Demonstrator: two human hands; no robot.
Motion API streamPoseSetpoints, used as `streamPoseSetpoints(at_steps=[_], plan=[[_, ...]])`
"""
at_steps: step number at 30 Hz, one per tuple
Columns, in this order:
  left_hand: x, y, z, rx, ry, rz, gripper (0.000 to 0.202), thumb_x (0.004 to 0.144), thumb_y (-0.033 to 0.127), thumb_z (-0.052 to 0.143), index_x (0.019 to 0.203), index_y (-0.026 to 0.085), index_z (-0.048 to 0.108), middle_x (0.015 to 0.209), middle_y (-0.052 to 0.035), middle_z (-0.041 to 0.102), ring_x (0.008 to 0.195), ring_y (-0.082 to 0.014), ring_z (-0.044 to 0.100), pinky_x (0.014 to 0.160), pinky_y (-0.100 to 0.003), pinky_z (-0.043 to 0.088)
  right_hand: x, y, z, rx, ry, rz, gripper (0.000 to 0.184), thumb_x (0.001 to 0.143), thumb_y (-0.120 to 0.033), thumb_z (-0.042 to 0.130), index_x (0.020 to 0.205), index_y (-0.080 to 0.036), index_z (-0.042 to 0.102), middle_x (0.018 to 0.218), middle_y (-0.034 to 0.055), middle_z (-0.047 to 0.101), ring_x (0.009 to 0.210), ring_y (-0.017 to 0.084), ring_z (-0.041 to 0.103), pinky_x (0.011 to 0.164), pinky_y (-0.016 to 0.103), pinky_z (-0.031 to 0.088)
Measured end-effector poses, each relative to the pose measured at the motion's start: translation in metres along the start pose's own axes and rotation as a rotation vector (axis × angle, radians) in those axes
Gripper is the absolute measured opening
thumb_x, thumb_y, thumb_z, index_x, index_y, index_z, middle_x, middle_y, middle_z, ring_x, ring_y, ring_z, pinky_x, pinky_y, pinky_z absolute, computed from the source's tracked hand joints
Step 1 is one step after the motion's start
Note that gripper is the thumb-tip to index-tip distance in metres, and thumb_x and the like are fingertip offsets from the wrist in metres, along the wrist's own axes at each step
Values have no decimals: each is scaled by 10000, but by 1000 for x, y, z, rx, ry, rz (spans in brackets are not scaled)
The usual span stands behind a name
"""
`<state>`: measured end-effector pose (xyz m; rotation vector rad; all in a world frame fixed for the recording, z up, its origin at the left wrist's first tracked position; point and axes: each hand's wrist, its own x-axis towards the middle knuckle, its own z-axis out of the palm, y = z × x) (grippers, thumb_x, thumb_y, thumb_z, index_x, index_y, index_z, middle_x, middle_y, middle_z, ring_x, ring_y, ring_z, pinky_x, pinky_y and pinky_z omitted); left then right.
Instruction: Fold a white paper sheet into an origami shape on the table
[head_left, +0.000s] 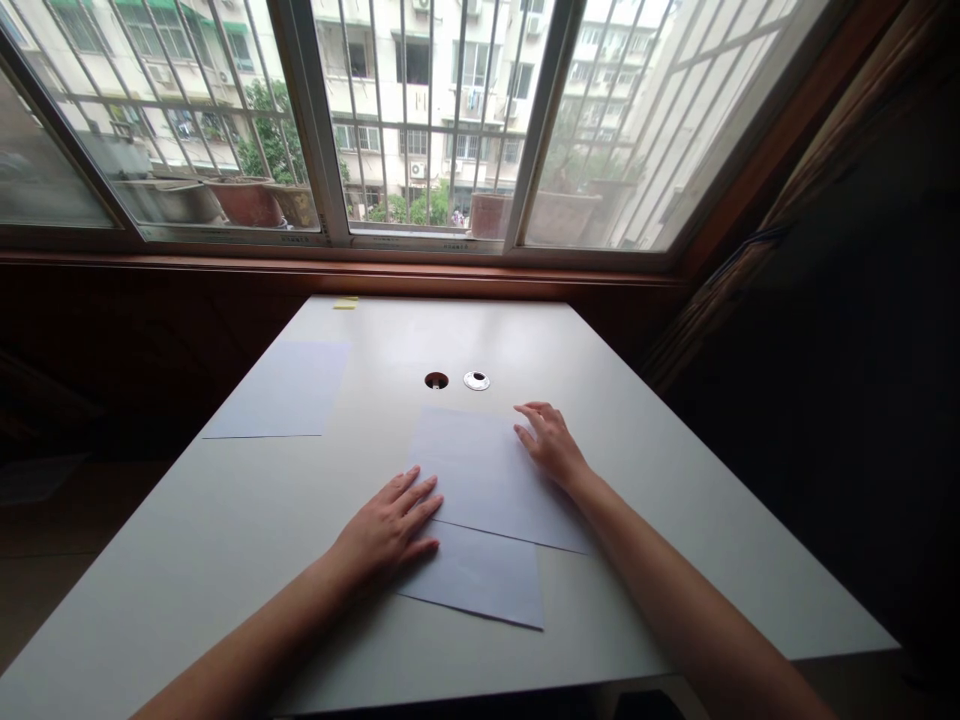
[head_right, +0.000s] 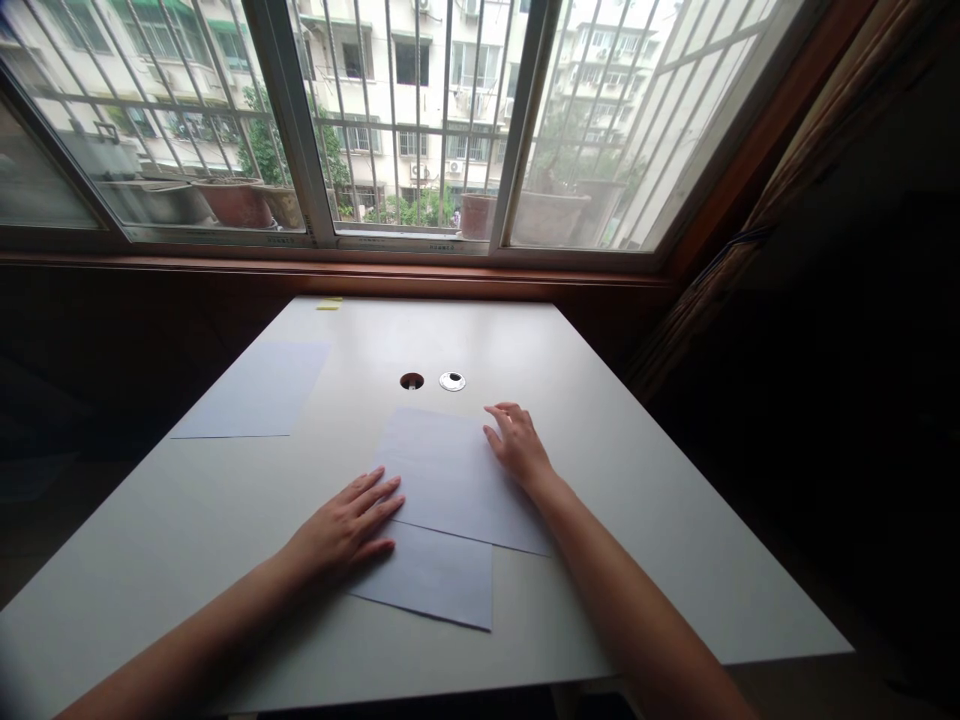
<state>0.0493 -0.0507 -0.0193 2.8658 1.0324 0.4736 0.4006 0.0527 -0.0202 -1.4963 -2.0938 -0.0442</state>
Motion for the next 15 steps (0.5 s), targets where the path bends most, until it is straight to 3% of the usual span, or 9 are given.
streamPoseSetpoints(at_steps=[6, 15], plan=[[1, 7, -1, -34, 50, -29, 615, 944, 531, 516, 1477, 245, 404, 1502, -93, 446, 1452, -322, 282, 1135, -533, 382, -47, 18, -21, -112, -176, -52, 457, 969, -469, 426, 1378, -291, 525, 1441, 83, 485, 1334, 296, 432, 1121, 480, 373], [1, 13, -2, -16, 37, -51, 656, 938, 548, 517, 1498, 242, 362, 1547, -88, 375, 1462, -319, 257, 1137, -525, 383, -49, 29, -29, -135, -214, -53, 500, 969, -508, 415, 1405, -284, 507, 1473, 76, 472, 1376, 275, 404, 1152, 478, 345]])
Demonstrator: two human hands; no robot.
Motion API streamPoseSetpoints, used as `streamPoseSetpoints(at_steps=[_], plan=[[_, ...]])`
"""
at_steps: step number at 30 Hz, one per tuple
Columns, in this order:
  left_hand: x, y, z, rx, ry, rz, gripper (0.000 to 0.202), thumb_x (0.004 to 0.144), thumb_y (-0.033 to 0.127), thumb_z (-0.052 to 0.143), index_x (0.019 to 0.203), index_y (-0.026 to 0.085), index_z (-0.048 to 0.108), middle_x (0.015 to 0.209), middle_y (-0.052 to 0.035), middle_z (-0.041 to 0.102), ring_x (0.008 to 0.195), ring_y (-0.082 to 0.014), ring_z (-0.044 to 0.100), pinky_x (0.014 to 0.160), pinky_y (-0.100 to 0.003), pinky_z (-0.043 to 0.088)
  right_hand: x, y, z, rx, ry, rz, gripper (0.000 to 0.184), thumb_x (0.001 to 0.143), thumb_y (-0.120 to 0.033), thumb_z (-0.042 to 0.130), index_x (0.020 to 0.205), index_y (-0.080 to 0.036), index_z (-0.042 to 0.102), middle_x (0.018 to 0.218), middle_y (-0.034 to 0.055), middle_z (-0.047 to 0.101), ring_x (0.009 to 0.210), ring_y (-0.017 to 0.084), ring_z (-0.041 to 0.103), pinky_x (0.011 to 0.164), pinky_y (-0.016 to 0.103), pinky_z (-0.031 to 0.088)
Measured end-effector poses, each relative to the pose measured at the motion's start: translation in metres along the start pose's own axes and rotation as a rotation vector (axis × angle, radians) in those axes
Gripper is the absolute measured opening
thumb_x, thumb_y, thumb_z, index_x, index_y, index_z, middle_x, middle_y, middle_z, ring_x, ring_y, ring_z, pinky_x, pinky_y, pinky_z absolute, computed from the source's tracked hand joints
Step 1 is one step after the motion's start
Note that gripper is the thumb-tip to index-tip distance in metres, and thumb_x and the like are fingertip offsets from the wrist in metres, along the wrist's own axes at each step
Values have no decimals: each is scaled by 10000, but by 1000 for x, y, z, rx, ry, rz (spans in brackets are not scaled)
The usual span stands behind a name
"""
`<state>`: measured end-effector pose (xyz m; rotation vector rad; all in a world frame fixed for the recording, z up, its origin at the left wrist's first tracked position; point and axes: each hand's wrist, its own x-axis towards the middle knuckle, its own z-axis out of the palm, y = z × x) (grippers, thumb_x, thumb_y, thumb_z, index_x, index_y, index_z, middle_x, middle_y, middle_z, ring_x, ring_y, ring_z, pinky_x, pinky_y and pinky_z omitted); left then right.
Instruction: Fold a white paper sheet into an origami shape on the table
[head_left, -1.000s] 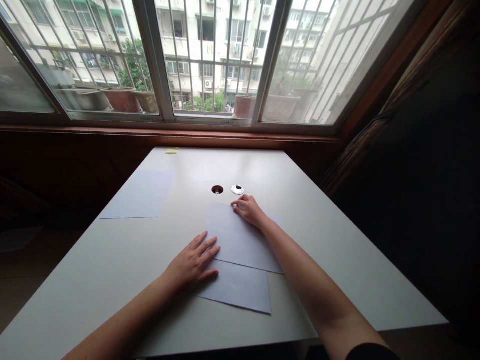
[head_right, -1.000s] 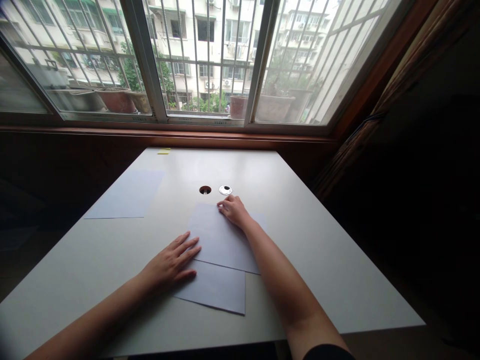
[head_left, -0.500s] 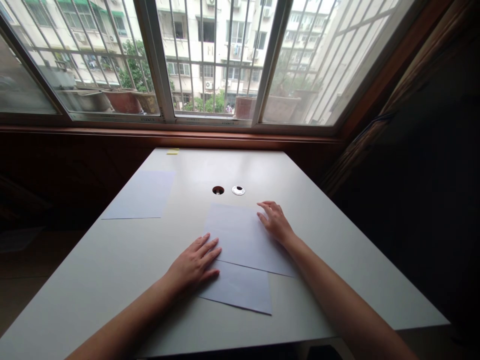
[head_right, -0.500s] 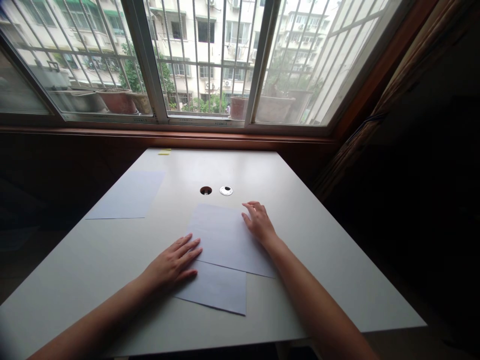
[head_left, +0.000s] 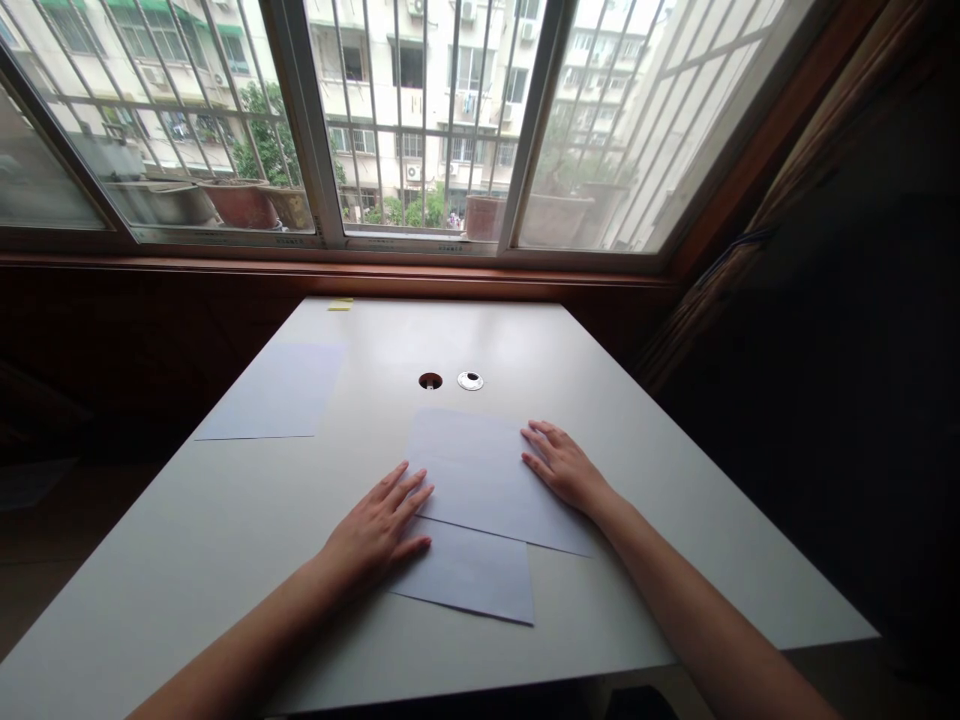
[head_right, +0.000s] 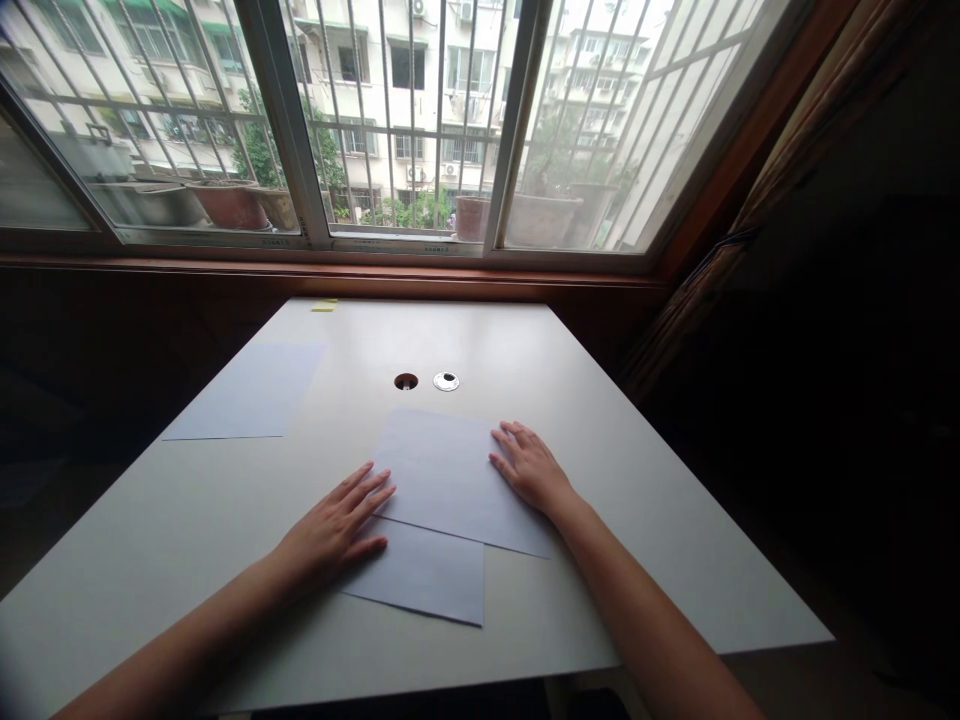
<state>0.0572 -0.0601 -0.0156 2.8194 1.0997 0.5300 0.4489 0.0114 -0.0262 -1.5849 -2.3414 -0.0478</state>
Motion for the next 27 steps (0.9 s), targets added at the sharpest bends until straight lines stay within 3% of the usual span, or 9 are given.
streamPoseSetpoints(at_steps=[27], plan=[[-1, -12, 5, 17, -32, 16, 583, 957, 518, 496, 1458, 228, 434, 1516, -100, 423, 1446, -326, 294, 1140, -510, 379, 20, -5, 11, -9, -36, -15, 504, 969, -511, 412, 1411, -284, 496, 1482, 69, 460, 1399, 284, 364, 1161, 478, 332]])
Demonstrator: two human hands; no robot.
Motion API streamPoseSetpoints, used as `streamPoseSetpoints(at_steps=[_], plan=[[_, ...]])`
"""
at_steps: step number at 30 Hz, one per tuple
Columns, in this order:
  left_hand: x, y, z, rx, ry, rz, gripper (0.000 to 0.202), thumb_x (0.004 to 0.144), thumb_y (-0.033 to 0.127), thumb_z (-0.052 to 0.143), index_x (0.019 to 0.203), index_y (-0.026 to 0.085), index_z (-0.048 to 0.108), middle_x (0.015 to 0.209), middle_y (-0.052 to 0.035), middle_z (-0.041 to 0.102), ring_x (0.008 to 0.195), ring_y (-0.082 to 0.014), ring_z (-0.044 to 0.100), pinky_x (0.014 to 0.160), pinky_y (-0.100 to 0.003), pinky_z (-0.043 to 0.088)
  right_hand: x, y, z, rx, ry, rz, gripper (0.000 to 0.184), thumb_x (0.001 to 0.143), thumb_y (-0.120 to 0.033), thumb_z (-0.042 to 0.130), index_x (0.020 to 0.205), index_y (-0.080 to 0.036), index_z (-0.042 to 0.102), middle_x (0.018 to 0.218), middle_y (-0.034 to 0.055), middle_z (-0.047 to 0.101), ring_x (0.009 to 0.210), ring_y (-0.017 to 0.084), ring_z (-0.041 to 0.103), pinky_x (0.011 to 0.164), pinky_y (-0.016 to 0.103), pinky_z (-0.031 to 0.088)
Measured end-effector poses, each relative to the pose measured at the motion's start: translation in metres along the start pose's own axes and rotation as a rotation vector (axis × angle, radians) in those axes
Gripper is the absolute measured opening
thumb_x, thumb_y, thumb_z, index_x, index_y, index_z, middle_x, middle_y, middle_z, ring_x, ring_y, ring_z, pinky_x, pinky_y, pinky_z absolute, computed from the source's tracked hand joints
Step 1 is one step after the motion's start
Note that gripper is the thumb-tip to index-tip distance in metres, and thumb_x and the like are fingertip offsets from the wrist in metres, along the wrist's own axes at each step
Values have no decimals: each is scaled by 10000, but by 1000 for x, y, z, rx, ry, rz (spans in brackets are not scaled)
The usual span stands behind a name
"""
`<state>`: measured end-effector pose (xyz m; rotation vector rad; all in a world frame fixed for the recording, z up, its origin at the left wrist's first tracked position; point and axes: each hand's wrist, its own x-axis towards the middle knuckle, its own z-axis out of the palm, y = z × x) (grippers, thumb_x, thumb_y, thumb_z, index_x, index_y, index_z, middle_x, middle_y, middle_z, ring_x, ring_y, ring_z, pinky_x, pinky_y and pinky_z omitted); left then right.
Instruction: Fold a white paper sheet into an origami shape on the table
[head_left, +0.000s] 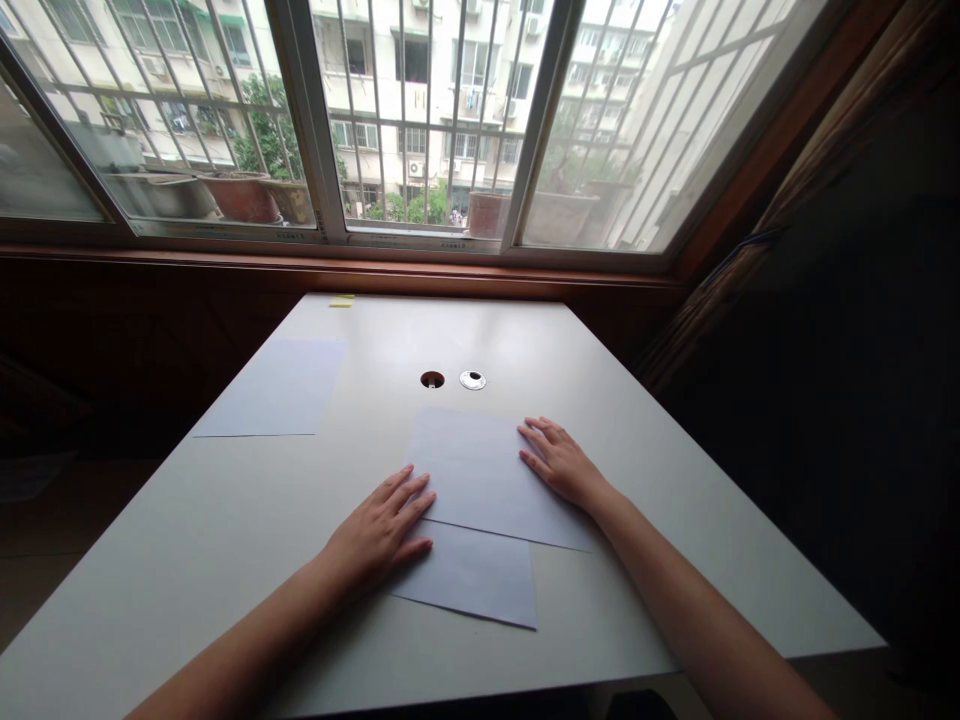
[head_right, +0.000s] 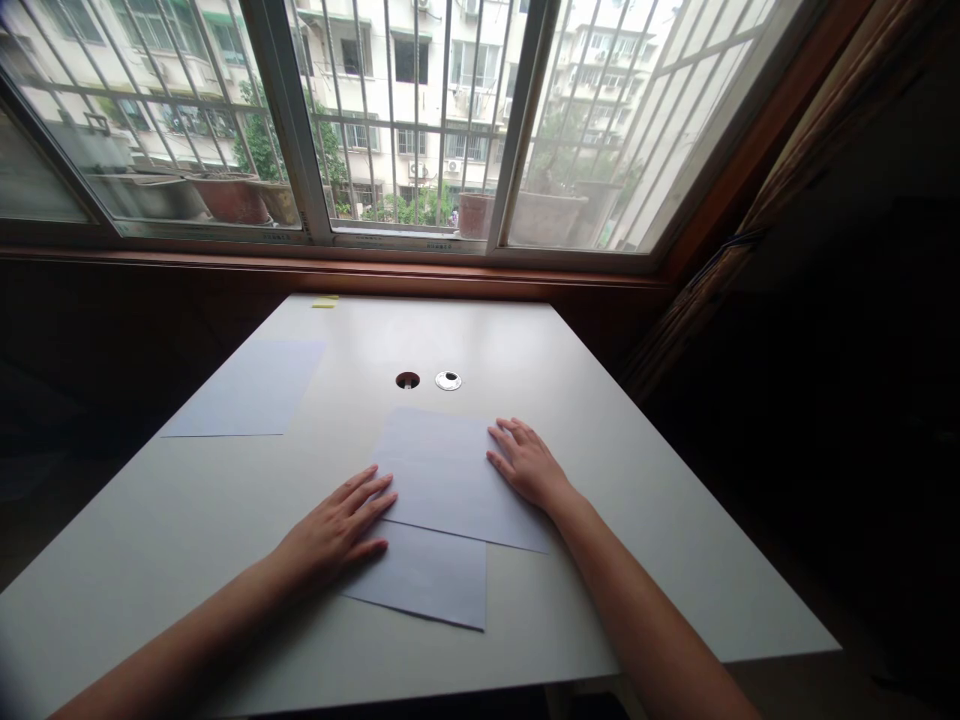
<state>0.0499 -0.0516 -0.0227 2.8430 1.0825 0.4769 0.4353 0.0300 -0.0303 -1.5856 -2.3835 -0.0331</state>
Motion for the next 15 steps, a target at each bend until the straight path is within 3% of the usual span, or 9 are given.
streamPoseSetpoints(at_steps=[15], plan=[[-1, -1, 0, 3, 16, 12, 559, 958, 497, 508, 1444, 228, 449, 1502, -92, 443, 1449, -312, 293, 1140, -499, 383, 3, -5, -2, -26, -17, -14, 517, 977, -519, 385, 1413, -260, 491, 1486, 66, 452, 1404, 273, 353, 1169, 452, 320]])
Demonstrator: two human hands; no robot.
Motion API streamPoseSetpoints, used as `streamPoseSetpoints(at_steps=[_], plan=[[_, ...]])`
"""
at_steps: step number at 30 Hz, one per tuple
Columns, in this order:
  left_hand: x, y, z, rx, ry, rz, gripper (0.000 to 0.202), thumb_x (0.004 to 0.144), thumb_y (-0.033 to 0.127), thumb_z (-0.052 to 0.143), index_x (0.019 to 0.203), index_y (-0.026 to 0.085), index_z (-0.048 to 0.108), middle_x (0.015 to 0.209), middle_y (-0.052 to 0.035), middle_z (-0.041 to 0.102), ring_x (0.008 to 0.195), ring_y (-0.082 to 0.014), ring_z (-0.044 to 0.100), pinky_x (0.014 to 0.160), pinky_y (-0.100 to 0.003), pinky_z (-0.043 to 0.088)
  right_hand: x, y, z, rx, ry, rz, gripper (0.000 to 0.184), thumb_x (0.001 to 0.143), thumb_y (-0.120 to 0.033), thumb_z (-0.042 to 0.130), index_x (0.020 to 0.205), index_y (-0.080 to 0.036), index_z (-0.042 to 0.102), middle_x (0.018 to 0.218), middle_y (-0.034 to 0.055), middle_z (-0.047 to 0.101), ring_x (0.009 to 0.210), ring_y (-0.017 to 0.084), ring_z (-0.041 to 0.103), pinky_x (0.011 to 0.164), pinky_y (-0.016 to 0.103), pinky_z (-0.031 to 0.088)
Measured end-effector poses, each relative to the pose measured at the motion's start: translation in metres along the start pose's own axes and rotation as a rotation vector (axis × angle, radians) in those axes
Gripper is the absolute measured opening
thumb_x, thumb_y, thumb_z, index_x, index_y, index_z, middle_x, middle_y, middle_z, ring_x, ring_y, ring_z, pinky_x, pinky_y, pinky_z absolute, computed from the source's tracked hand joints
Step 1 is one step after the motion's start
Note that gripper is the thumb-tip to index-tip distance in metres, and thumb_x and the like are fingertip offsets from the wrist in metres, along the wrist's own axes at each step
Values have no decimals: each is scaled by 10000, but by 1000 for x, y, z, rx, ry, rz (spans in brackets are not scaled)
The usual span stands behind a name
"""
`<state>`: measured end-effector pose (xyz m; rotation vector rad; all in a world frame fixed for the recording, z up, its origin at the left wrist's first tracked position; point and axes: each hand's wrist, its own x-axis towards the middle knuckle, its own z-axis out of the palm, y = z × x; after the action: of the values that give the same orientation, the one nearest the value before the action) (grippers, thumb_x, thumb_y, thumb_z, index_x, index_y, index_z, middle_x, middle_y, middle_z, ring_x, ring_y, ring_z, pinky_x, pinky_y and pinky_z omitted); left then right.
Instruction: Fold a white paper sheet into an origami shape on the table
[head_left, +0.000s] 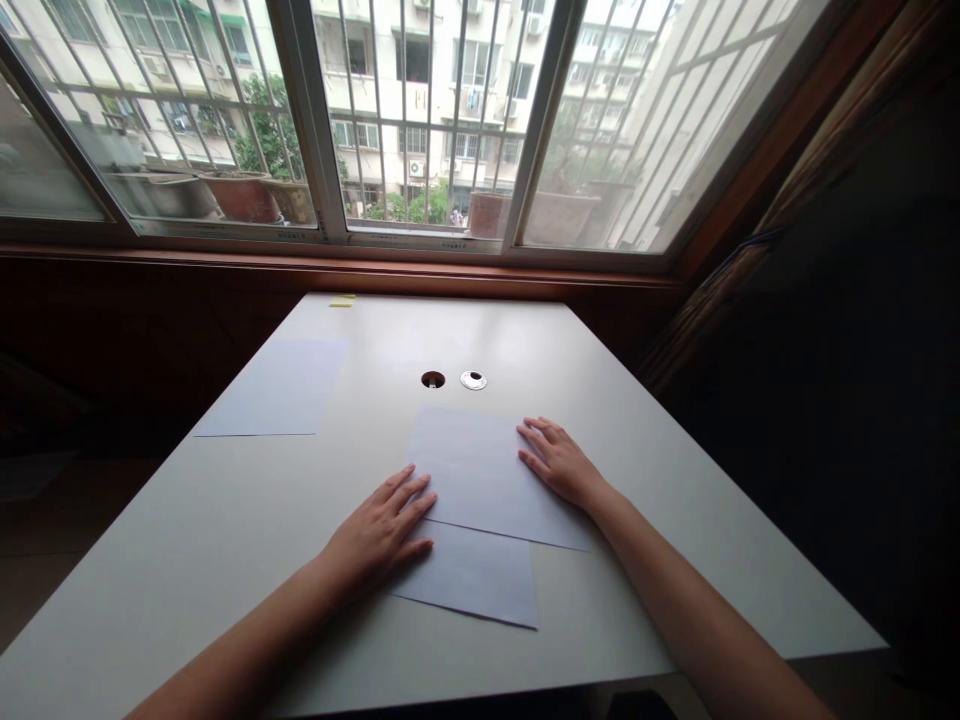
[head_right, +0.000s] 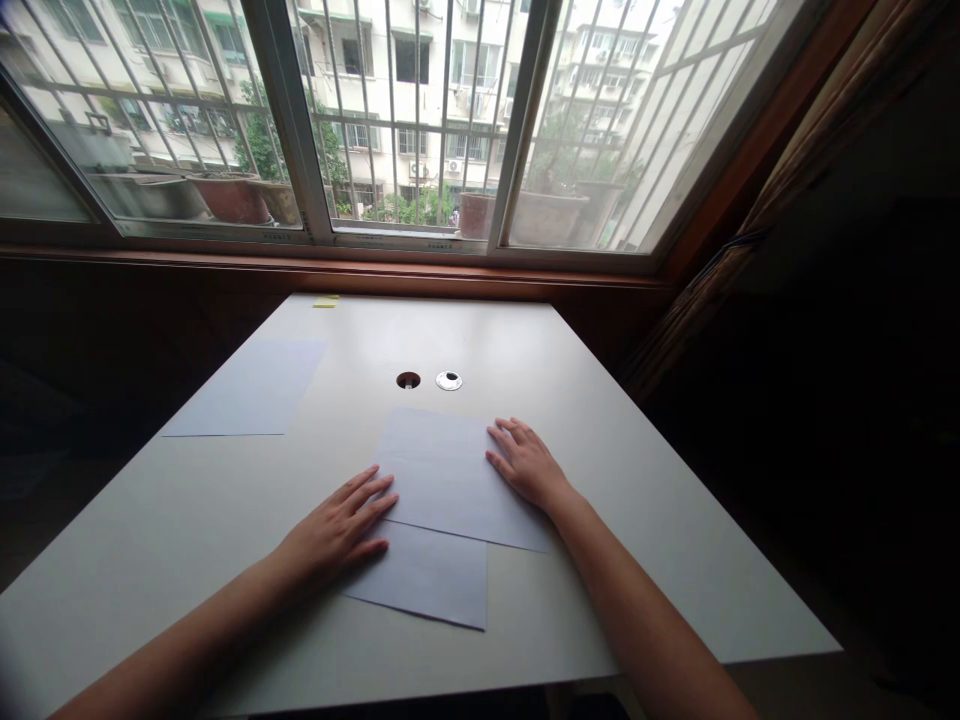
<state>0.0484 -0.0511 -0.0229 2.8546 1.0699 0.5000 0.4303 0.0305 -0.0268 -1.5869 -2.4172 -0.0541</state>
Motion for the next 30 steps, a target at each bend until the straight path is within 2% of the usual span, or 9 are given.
streamPoseSetpoints(at_steps=[11, 16, 20, 25, 30], plan=[[0, 2, -2, 2, 7, 0, 549, 959, 494, 509, 1437, 229, 458, 1497, -99, 447, 1426, -314, 336, 1135, -501, 383, 0, -1, -3, 19, -1, 8, 502, 966, -495, 421, 1407, -268, 497, 1480, 72, 457, 1395, 280, 359, 1157, 464, 327], [0, 3, -3, 20, -12, -3, 545, 960, 486, 510, 1435, 222, 463, 1490, -102, 456, 1419, -315, 347, 1132, -506, 385, 7, -5, -7, 44, 36, 1, 477, 935, -498, 497, 1355, -279, 549, 1413, 79, 518, 1369, 306, 369, 1132, 490, 347], [1, 5, -4, 32, -10, 8, 547, 951, 485, 525, 1425, 215, 478, 1478, -108, 471, 1409, -321, 363, 1129, -506, 388, 27, -18, -13, 105, 57, 5, 459, 903, -492, 569, 1305, -270, 585, 1341, 95, 547, 1285, 305, 426, 1086, 458, 392], [2, 9, -10, 46, -15, 9, 543, 957, 482, 509, 1428, 213, 474, 1469, -108, 481, 1402, -321, 373, 1127, -509, 390, 66, -40, -18, 219, -111, 28, 549, 862, -542, 621, 1327, -257, 556, 1267, 105, 559, 1169, 298, 480, 987, 420, 443], [1, 13, -15, 56, -5, 0, 532, 952, 451, 515, 1425, 212, 476, 1464, -113, 483, 1396, -322, 375, 1120, -519, 389, 99, -58, -21, 224, -237, 81, 699, 707, -588, 763, 1274, -225, 578, 1195, 126, 557, 1159, 324, 453, 972, 408, 419]])
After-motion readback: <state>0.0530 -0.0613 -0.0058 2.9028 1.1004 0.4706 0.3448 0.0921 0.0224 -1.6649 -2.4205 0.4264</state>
